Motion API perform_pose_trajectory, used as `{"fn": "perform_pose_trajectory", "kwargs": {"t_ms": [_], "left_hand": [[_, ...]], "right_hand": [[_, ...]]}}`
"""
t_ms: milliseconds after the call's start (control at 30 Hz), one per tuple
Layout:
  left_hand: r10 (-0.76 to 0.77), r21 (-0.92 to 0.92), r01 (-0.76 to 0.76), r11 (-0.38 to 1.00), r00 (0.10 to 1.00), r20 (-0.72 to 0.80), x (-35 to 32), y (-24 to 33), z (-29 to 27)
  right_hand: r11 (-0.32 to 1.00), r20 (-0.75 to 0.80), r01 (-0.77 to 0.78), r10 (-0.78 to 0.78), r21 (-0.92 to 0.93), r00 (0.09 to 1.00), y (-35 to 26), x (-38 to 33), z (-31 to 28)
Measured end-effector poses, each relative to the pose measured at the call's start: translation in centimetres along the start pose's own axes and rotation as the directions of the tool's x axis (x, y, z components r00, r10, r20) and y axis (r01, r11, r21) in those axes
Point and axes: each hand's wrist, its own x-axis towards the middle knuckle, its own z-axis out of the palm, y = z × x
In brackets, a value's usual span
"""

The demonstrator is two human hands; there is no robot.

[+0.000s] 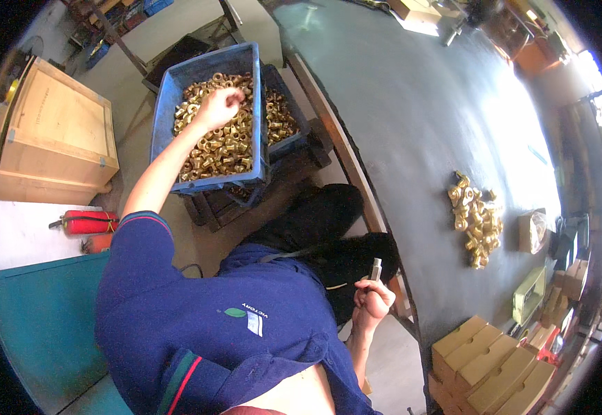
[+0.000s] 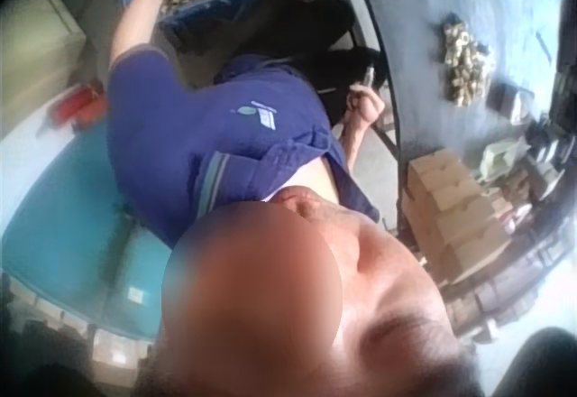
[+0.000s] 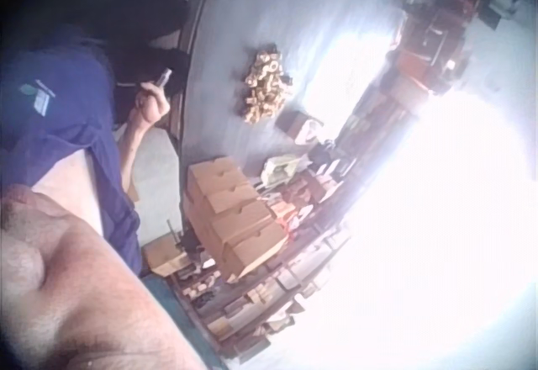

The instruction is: The person sits at a workbench and repeatedly picks up brass fittings from a blue bin. They use a small metal tool to manipulate each fitting before placing it on the table. The person briefly stands up to adjust a fan and then returns to the task.

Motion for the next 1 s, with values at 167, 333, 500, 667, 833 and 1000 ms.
{"fn": "perform_pose_trajectory", "kwargs": {"t_ms": [167, 333, 500, 667, 833, 1000], "left_hand": [[-0.187, 0.433, 0.069, 0.899, 0.954, 0.235, -1.7, -5.9, 2.5], [-0.472, 0.529, 0.294, 0.796, 0.849, 0.238, 0.3, -5.9, 3.9], [-0.465, 0.464, 0.339, 0.818, 0.865, 0.187, 0.4, -6.0, 4.1], [-0.371, 0.515, 0.258, 0.817, 0.92, 0.126, -0.1, -8.3, 6.2], [-0.245, 0.262, 0.211, 0.942, 0.964, 0.104, -0.6, -7.6, 5.2], [-0.377, 0.046, 0.377, 0.925, 0.895, 0.238, -0.2, -6.3, 3.9]], "right_hand": [[0.999, 0.092, 0.022, -0.019, -0.029, 0.996, -0.1, 0.6, 1.5], [0.999, 0.105, 0.019, -0.016, -0.03, 0.994, -0.6, 0.3, 1.9], [0.999, -0.007, -0.034, 0.034, 0.005, 0.999, 0.2, -0.5, 0.9], [0.998, -0.041, -0.054, 0.053, -0.023, 0.998, 0.7, -0.8, 0.5], [0.999, -0.012, -0.033, 0.033, -0.028, 0.999, 0.6, -0.4, 0.7], [0.998, 0.01, -0.046, 0.046, -0.052, 0.999, 0.8, -0.5, 1.0]]}}
